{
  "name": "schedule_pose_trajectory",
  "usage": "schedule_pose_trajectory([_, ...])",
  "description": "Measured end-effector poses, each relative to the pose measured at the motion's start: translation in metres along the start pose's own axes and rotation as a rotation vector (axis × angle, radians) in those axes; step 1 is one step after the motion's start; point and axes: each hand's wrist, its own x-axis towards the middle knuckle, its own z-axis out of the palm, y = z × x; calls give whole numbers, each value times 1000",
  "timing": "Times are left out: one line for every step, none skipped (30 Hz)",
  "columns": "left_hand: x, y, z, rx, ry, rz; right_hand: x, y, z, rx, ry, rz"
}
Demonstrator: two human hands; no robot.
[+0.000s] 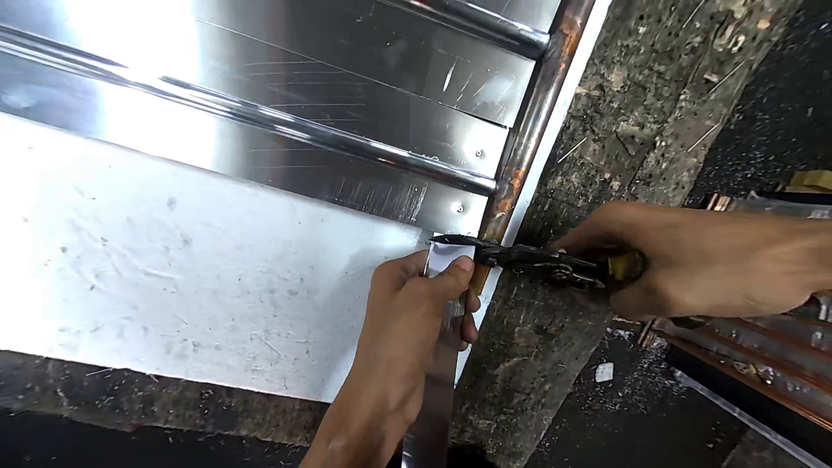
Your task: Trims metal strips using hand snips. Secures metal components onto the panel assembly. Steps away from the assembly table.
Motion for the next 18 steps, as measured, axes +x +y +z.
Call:
schedule_pose_trajectory([0, 1, -1, -41, -17, -22, -1, -2, -1, -14, 8, 15])
schedule_pose_trajectory([1, 2, -2, -68, -30, -39, -1, -5, -3, -18, 4, 20])
schedule_pose_trajectory([1, 2, -4, -83, -42, -53, -1, -9, -5, -13, -12, 20])
schedule_pose_trajectory([1, 2, -5, -84, -52, -57, -1, -12, -6, -11, -26, 23])
schedule_pose_trajectory([1, 2, -5, -73, -62, -53, -1, -16, -6, -26, -20, 25])
schedule_pose_trajectory([2, 2, -7, -64, -78, -47, -2, -18, -4, -58, 8, 24])
schedule_pose_trajectory([2, 1, -8, -59, -94, -50, -4, -20, -1, -102, 54, 23])
schedule_pose_trajectory([2, 1, -10, -75, -113, -64, -5, -21, 4, -140, 108, 11])
schedule_pose_trajectory([1, 2, -13, -108, -139, -87, -8, -22, 11, -155, 166, -9])
schedule_pose_trajectory([-3, 3, -18, -133, -168, -106, -9, -25, 20, -162, 207, -28])
schedule_pose_trajectory([-11, 3, -25, -152, -196, -118, -12, -30, 32, -172, 223, -42])
schedule_pose_trajectory([-20, 2, -35, -167, -223, -115, -16, -38, 44, -191, 193, -38])
schedule_pose_trajectory([-31, -2, -49, -189, -236, -89, -19, -49, 57, -195, 125, -12])
schedule_pose_trajectory([-43, -10, -66, -207, -237, -42, -20, -60, 75, -183, 73, 15])
schedule_pose_trajectory([-55, -21, -86, -217, -230, 17, -20, -71, 95, -144, 31, 26])
schedule_pose_trajectory([-67, -32, -108, -215, -220, 64, -17, -82, 115, -99, 3, 10])
schedule_pose_trajectory([-80, -43, -130, -209, -198, 82, -12, -91, 137, -51, -9, -19])
schedule_pose_trajectory([-94, -53, -154, -198, -187, 82, -6, -101, 157, -8, -6, -40])
